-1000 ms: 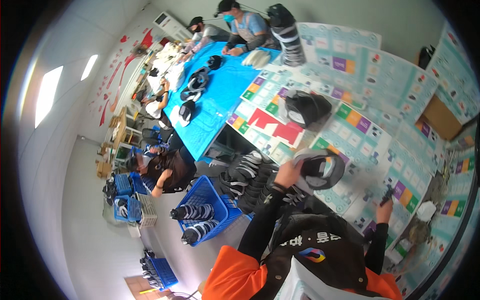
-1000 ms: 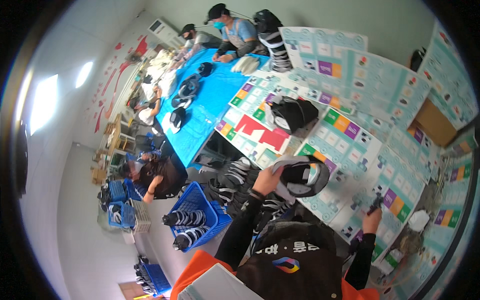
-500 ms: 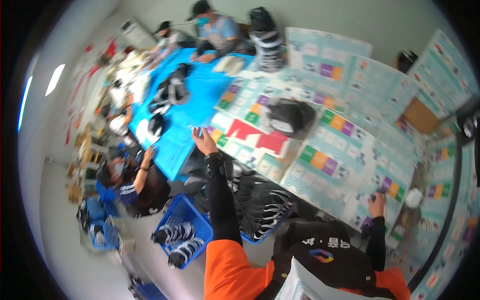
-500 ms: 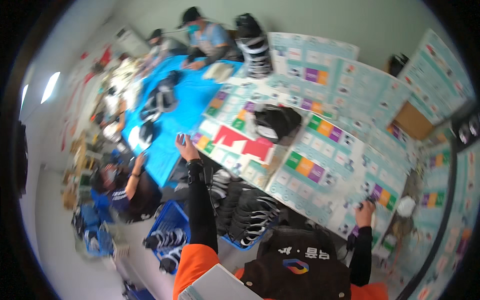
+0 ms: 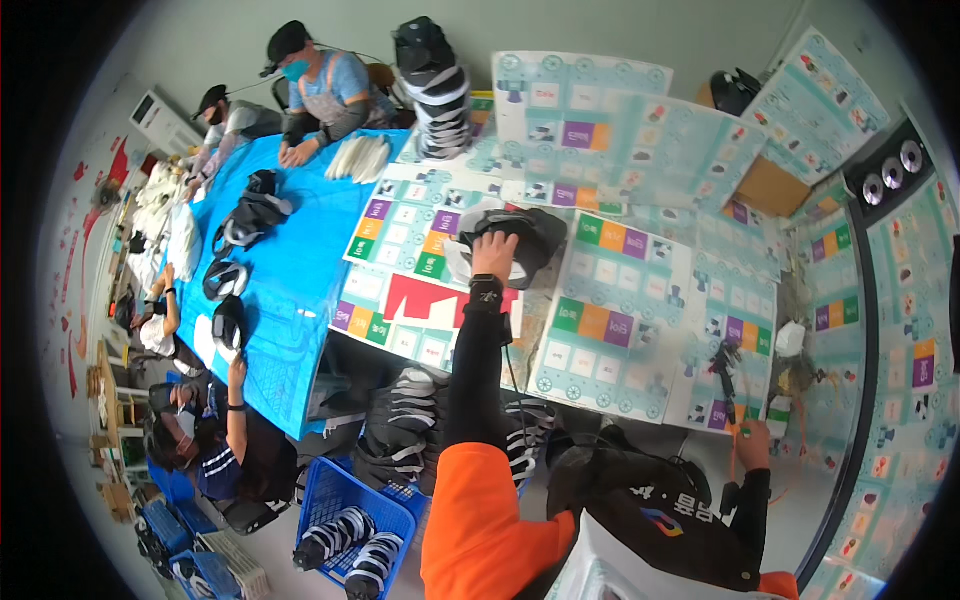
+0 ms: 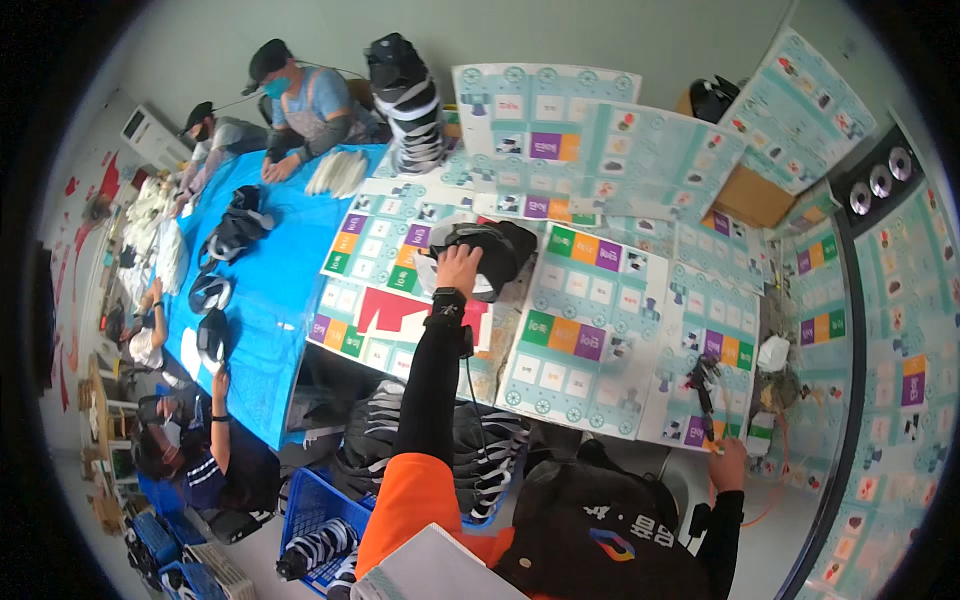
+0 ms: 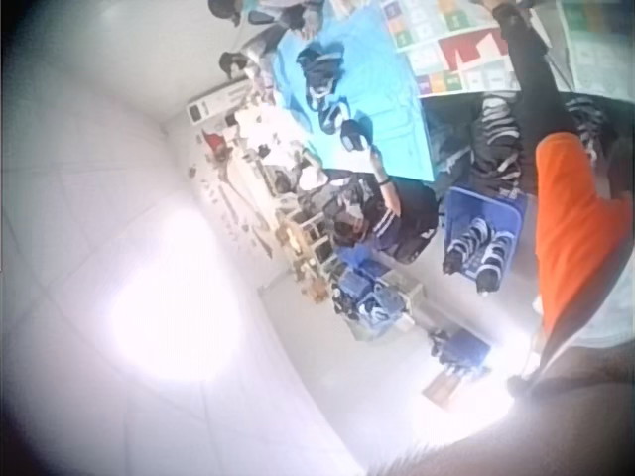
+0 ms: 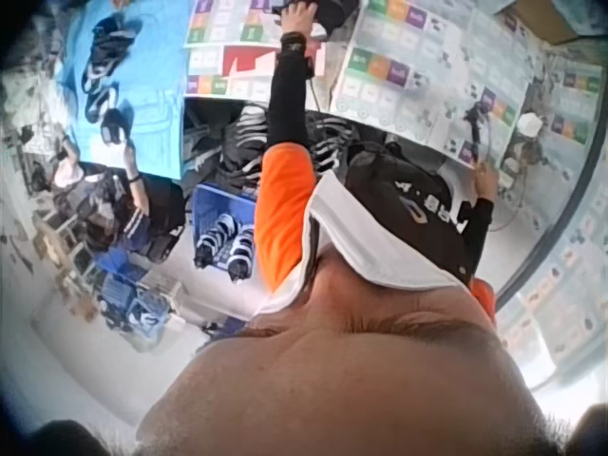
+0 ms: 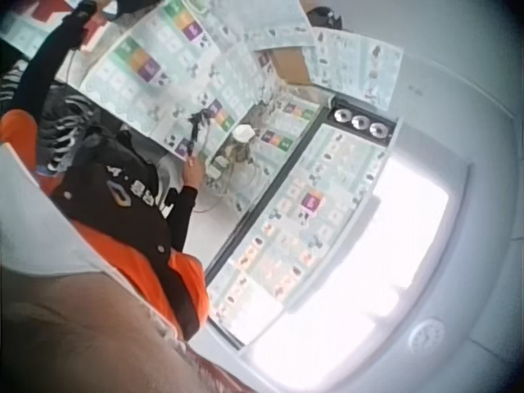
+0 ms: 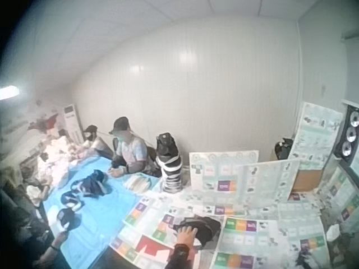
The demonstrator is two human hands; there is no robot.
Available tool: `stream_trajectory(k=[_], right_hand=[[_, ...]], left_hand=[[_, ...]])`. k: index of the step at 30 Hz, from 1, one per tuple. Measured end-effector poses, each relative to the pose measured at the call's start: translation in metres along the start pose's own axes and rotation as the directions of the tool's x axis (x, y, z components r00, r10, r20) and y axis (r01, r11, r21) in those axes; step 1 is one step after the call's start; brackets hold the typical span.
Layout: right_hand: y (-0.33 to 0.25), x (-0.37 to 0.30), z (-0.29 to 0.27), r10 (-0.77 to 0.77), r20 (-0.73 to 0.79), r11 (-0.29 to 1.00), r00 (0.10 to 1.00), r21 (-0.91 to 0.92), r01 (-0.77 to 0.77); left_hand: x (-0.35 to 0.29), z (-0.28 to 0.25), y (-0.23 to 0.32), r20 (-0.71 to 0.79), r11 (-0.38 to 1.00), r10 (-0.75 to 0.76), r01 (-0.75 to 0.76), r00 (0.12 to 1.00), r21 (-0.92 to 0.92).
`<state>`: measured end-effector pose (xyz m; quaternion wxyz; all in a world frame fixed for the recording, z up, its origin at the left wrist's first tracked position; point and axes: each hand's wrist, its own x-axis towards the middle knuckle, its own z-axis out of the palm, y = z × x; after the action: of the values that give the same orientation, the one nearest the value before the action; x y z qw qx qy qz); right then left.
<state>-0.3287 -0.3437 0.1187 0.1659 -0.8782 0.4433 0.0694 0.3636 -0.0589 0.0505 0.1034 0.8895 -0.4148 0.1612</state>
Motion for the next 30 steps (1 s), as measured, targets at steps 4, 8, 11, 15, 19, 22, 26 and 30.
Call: stream_trajectory(k=[4,8,11,15,19,22,26,30], right_hand=[[-0.034,0.011,-0.016,-0.144,-0.043,0.968,0.989,0.201,0.149],[-0.108,0.029,-0.022,-0.192,0.004,0.796,0.981,0.585,0.153],[-0.208,0.058,-0.02,-0.545,-0.045,0.668,0.837,0.581,0.466],[-0.289,0.077,0.016,-0.741,0.03,0.494,0.67,0.7,0.515],[-0.283,0.113,0.078,-0.753,-0.107,0.486,0.649,0.574,0.659],[-0.261,0.125,0.106,-0.711,-0.048,0.505,0.702,0.66,0.556],[-0.231,0.126,0.13,-0.675,0.006,0.54,0.738,0.685,0.489],[-0.216,0.13,0.148,-0.608,0.035,0.502,0.793,0.791,0.35]], left_hand=[[-0.005,-0.068,0.007,0.105,0.946,-0.259,0.274,0.96,-0.171],[-0.054,-0.179,0.062,0.067,0.872,-0.196,0.205,0.978,-0.445],[-0.131,-0.18,0.102,0.073,0.773,-0.257,0.25,0.964,-0.583],[-0.208,-0.125,0.179,0.246,0.609,-0.367,0.431,0.897,-0.665],[-0.237,-0.1,0.217,0.357,0.505,-0.394,0.524,0.847,-0.686],[-0.256,-0.082,0.23,0.237,0.519,-0.453,0.47,0.859,-0.714],[-0.267,-0.083,0.233,0.296,0.446,-0.484,0.524,0.823,-0.726],[-0.259,-0.08,0.251,0.286,0.488,-0.516,0.552,0.807,-0.676]])
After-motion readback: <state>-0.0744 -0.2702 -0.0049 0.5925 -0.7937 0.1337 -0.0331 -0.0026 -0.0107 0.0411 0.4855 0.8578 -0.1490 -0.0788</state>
